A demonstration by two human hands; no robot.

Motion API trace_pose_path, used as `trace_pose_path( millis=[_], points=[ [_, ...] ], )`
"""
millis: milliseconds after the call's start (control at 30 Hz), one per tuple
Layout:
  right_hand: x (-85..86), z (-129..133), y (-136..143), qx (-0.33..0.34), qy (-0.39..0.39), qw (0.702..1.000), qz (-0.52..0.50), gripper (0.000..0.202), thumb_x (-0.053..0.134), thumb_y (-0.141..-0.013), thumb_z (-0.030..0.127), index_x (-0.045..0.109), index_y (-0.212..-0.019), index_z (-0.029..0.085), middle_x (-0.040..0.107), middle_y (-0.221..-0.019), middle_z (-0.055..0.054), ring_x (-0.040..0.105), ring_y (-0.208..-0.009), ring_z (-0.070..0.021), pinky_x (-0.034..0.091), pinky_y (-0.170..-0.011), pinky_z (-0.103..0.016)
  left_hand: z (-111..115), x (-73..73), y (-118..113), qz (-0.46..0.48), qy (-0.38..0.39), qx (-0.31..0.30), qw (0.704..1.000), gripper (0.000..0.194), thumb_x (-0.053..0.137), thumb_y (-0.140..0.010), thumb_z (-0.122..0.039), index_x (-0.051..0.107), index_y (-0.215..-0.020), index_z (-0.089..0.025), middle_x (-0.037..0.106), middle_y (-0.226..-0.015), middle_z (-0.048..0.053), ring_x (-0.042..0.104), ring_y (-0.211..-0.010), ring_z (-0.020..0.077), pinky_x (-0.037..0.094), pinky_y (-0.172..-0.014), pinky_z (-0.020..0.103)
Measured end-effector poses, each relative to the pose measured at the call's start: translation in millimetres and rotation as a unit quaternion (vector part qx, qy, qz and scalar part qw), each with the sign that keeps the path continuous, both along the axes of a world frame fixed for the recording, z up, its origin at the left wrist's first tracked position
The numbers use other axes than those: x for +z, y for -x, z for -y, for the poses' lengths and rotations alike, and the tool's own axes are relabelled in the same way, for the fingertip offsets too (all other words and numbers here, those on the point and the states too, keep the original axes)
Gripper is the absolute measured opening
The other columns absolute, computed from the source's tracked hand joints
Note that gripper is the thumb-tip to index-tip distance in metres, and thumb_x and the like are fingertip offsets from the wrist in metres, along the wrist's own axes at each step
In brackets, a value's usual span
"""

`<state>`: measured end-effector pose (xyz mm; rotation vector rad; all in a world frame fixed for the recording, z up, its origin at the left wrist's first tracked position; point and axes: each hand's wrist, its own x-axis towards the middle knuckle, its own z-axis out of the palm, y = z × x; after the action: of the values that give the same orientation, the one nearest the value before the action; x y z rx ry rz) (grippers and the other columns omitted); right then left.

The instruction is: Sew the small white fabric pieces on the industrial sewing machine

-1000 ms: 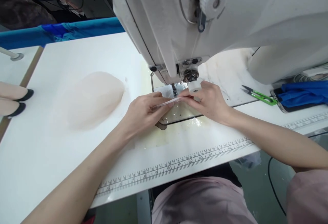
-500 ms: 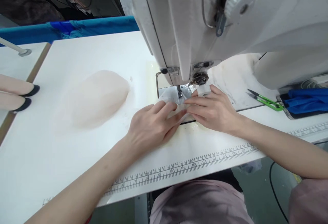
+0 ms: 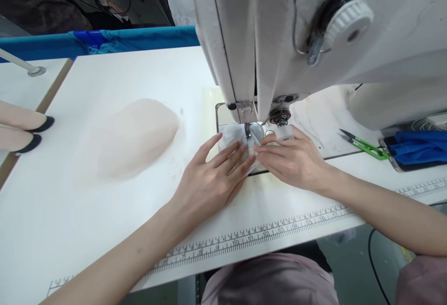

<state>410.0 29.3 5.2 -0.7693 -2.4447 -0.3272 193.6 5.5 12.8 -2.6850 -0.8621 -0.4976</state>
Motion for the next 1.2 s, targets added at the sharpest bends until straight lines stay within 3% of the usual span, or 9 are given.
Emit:
trace_pose_path(
  millis=[500,667,800,1200],
  points=[
    [-8.8,-16,1,-0.047,-0.007,0.999,0.026,0.02,0.053,-0.092,0.013,0.071,-0.087,0.02,0.075,-0.084,0.001,0.062,-0.078,-0.016,0.041,-0.082,-0.035,-24,-3.6,2,0.02,0.003,0.017,1.0,0.027,0.05,-0.094,-0.019,0.061,-0.119,-0.019,0.068,-0.118,0.01,0.064,-0.111,0.0257,0.037,-0.107,0.061],
    [-5.0,-10,1,-0.034,-0.028,0.999,0.029,0.023,0.05,-0.095,0.021,0.072,-0.092,0.018,0.076,-0.093,0.0,0.063,-0.084,-0.0169,0.041,-0.084,-0.036,-17,-5.3,1,0.023,-0.028,0.024,0.999,0.027,0.053,-0.093,-0.02,0.062,-0.118,-0.017,0.07,-0.115,0.009,0.066,-0.108,0.0248,0.041,-0.103,0.055],
    [-3.5,-5,0,-0.029,-0.024,0.998,0.041,0.023,0.05,-0.096,0.024,0.07,-0.099,0.015,0.074,-0.101,-0.002,0.062,-0.09,-0.0168,0.041,-0.088,-0.036,-8,-4.5,1,0.016,-0.006,0.025,1.0,0.03,0.051,-0.092,-0.018,0.06,-0.121,-0.015,0.068,-0.118,0.009,0.064,-0.111,0.0237,0.042,-0.104,0.051],
    [-4.2,-5,0,-0.035,-0.016,0.999,0.033,0.021,0.052,-0.095,0.025,0.07,-0.097,0.015,0.075,-0.097,-0.002,0.063,-0.088,-0.0173,0.04,-0.09,-0.037,-11,-4.2,3,0.032,0.034,0.02,0.999,0.033,0.049,-0.092,-0.016,0.06,-0.124,-0.018,0.067,-0.119,0.009,0.063,-0.113,0.0239,0.04,-0.108,0.054]
  ],
)
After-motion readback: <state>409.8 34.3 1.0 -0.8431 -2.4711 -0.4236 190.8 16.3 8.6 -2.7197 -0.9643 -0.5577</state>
